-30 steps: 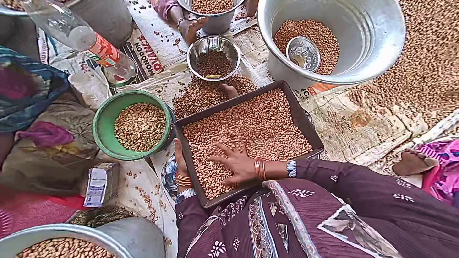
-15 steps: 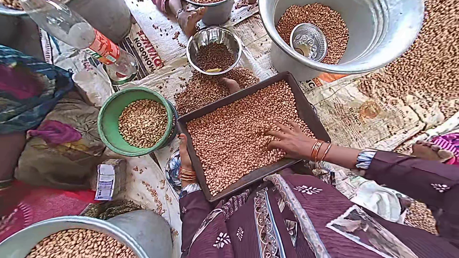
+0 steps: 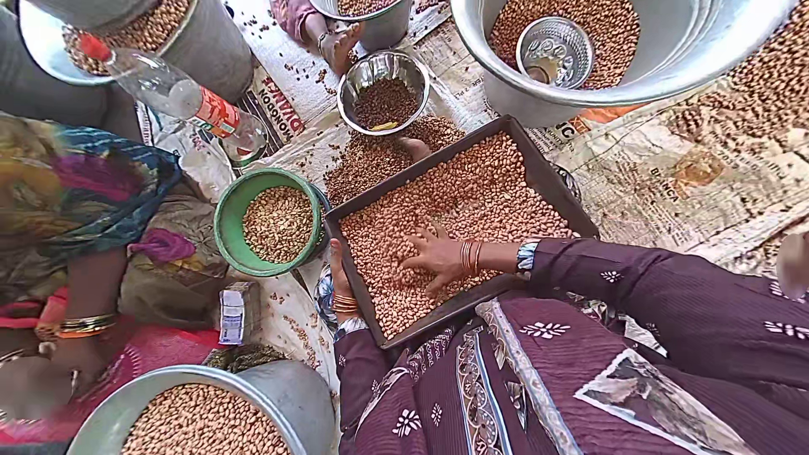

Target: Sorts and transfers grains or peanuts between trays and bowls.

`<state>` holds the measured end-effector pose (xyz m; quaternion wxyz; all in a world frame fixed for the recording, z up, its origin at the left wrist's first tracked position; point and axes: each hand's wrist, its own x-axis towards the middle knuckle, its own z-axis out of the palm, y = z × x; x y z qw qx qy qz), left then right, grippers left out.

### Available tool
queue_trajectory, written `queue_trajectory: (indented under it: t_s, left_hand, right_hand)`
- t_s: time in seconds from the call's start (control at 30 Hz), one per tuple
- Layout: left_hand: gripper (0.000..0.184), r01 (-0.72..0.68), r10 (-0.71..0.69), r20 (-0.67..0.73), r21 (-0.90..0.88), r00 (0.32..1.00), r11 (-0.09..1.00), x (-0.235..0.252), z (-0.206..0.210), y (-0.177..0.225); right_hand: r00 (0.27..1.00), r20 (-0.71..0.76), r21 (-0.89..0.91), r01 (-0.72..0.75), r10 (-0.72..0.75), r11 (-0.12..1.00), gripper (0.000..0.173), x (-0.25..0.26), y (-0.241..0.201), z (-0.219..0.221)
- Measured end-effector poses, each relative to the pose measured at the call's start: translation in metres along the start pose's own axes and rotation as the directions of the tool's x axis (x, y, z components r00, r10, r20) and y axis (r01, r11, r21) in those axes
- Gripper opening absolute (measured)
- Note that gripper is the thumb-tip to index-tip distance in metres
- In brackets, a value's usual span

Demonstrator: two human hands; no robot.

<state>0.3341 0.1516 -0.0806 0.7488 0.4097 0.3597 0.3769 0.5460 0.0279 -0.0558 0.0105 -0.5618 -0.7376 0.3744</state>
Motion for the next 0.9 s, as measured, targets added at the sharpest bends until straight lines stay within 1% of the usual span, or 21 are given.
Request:
queue_trajectory:
  t_s: [0.07, 0.1, 0.17, 0.23, 0.27, 0.3, 0.37, 0.43, 0.47, 0.5, 0.53, 0.57, 0.6, 0.63, 0.7, 0.73, 0.77, 0.8, 0.83, 0.87, 0.9]
  left_hand:
    - [0.044, -0.02, 0.02, 0.034, -0.012, 0.999, 1.0, 0.003, -0.002, -0.002]
    - [0.044, -0.025, 0.026, 0.048, -0.019, 0.998, 1.0, 0.003, -0.003, -0.003]
    - [0.044, -0.034, 0.037, 0.069, -0.031, 0.997, 0.999, 0.004, -0.004, -0.004]
    - [0.044, -0.047, 0.05, 0.073, -0.044, 0.996, 0.998, 0.003, -0.003, -0.004]
    - [0.043, -0.068, 0.069, 0.066, -0.02, 0.995, 0.998, 0.003, -0.001, -0.004]
    - [0.042, -0.086, 0.086, 0.057, -0.003, 0.995, 0.996, 0.002, 0.0, -0.003]
    - [0.047, -0.108, 0.11, 0.041, -0.053, 0.993, 0.993, 0.004, 0.003, 0.0]
    - [0.053, -0.131, 0.133, 0.014, -0.072, 0.991, 0.989, 0.003, 0.004, 0.006]
    - [0.054, -0.146, 0.146, 0.0, -0.035, 0.989, 0.989, 0.001, 0.005, 0.012]
    - [0.053, -0.151, 0.151, -0.017, 0.016, 0.988, 0.988, -0.003, 0.011, 0.024]
    - [0.054, -0.144, 0.145, -0.025, 0.055, 0.989, 0.988, -0.011, 0.023, 0.041]
    - [0.056, -0.151, 0.153, -0.021, 0.102, 0.988, 0.983, -0.02, 0.039, 0.062]
    - [0.059, -0.182, 0.18, 0.027, 0.132, 0.983, 0.974, -0.03, 0.056, 0.087]
    - [0.062, -0.223, 0.207, 0.127, 0.127, 0.97, 0.966, -0.042, 0.073, 0.111]
    - [0.063, -0.286, 0.247, 0.323, 0.08, 0.914, 0.955, -0.062, 0.102, 0.151]
    - [0.059, -0.304, 0.26, 0.341, 0.082, 0.903, 0.949, -0.072, 0.113, 0.165]
    - [0.051, -0.329, 0.287, 0.28, 0.117, 0.916, 0.937, -0.085, 0.126, 0.174]
    - [0.041, -0.36, 0.344, 0.109, 0.211, 0.933, 0.909, -0.095, 0.144, 0.178]
    - [0.036, -0.361, 0.399, -0.038, 0.356, 0.916, 0.862, -0.099, 0.159, 0.18]
    - [0.037, -0.371, 0.392, 0.035, 0.41, 0.919, 0.833, -0.097, 0.141, 0.182]
    - [0.039, -0.4, 0.37, 0.153, 0.378, 0.916, 0.835, -0.09, 0.116, 0.181]
  right_hand:
    - [0.988, 0.058, -0.029, 0.143, -0.141, 0.989, 0.059, -0.015, -0.007, 0.003]
    - [0.982, 0.062, -0.036, 0.181, -0.179, 0.983, 0.05, -0.028, -0.003, 0.005]
    - [0.985, 0.012, -0.084, 0.173, -0.173, 0.981, 0.038, -0.06, 0.016, 0.007]
    - [0.996, -0.089, -0.186, 0.01, -0.027, 0.982, 0.037, -0.095, 0.036, 0.001]
    - [0.986, -0.149, -0.21, -0.108, 0.078, 0.972, 0.04, -0.112, 0.044, -0.005]
    - [0.956, -0.244, -0.214, -0.218, 0.164, 0.952, 0.043, -0.127, 0.052, -0.011]
    - [0.84, -0.463, -0.124, -0.378, 0.283, 0.918, 0.052, -0.154, 0.071, -0.021]
    - [0.654, -0.612, 0.102, -0.494, 0.446, 0.864, 0.064, -0.174, 0.085, -0.03]
    - [0.541, -0.641, 0.245, -0.527, 0.544, 0.814, 0.062, -0.179, 0.092, -0.03]
    - [0.448, -0.613, 0.387, -0.547, 0.65, 0.742, 0.054, -0.182, 0.101, -0.029]
    - [0.392, -0.54, 0.516, -0.545, 0.745, 0.661, 0.045, -0.181, 0.109, -0.026]
    - [0.365, -0.452, 0.624, -0.522, 0.814, 0.581, 0.039, -0.178, 0.117, -0.025]
    - [0.354, -0.391, 0.691, -0.497, 0.85, 0.525, 0.037, -0.175, 0.122, -0.026]
    - [0.356, -0.35, 0.732, -0.473, 0.866, 0.491, 0.037, -0.173, 0.127, -0.026]
    - [0.373, -0.347, 0.768, -0.414, 0.86, 0.489, 0.035, -0.167, 0.134, -0.028]
    - [0.386, -0.352, 0.772, -0.395, 0.853, 0.498, 0.035, -0.164, 0.133, -0.029]
    - [0.402, -0.356, 0.774, -0.379, 0.843, 0.507, 0.035, -0.161, 0.129, -0.03]
    - [0.419, -0.36, 0.778, -0.358, 0.833, 0.516, 0.035, -0.158, 0.123, -0.032]
    - [0.433, -0.371, 0.775, -0.343, 0.822, 0.53, 0.033, -0.155, 0.117, -0.032]
    - [0.44, -0.396, 0.766, -0.327, 0.806, 0.554, 0.032, -0.151, 0.111, -0.029]
    - [0.434, -0.435, 0.75, -0.311, 0.789, 0.584, 0.031, -0.148, 0.106, -0.026]
